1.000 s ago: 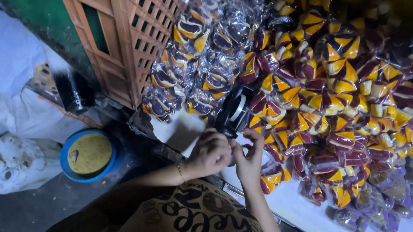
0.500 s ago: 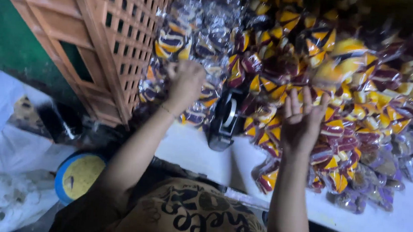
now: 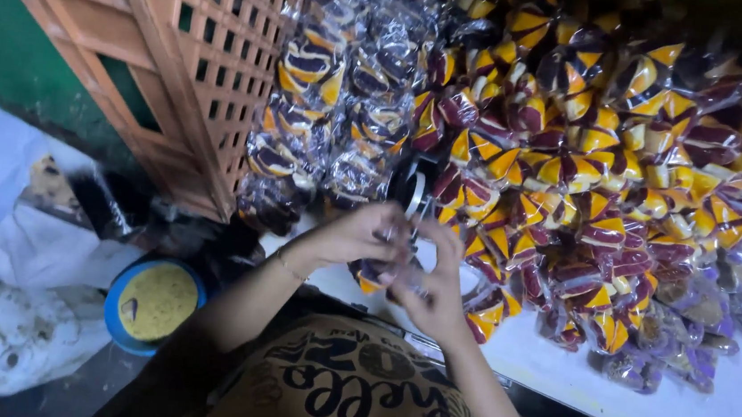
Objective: The person is sealing small plastic bags of snacks using a manual heat sealer and organizing them.
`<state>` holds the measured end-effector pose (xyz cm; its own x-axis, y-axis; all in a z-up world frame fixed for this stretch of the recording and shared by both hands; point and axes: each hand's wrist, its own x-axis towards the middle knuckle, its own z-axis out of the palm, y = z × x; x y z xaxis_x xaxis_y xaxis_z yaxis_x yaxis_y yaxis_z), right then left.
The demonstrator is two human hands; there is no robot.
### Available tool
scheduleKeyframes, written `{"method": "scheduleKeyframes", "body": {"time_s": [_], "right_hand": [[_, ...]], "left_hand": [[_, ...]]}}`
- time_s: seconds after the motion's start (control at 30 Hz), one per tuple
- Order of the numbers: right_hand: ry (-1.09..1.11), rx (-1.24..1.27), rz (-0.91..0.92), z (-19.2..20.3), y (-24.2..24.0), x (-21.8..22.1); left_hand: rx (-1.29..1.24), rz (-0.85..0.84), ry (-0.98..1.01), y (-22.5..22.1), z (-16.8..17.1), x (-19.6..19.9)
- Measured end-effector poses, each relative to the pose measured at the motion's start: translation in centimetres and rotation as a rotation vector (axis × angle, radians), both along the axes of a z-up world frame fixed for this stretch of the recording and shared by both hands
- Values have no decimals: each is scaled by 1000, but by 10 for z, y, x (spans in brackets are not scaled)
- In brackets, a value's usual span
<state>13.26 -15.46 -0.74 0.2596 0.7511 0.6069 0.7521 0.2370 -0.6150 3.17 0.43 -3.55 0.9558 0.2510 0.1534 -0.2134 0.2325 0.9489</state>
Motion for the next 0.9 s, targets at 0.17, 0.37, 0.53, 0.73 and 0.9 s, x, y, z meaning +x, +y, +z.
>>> {"method": "scheduleKeyframes", "body": {"time_s": [0.17, 0.37, 0.53, 0.73, 0.9], "right_hand": [[-481, 88, -30, -37, -38, 21], [-532, 91, 74, -67, -56, 15], [-238, -27, 109, -67, -51, 10], [698, -455, 299, -38, -47, 22], [1033, -400, 338, -91, -51, 22]], "left_hand": [[471, 326, 225, -37, -47, -7], [210, 369, 481, -69, -29, -28], [244, 370, 975, -87, -37, -39], [461, 313, 389, -102, -27, -58], [533, 416, -121, -107, -36, -54]]}}
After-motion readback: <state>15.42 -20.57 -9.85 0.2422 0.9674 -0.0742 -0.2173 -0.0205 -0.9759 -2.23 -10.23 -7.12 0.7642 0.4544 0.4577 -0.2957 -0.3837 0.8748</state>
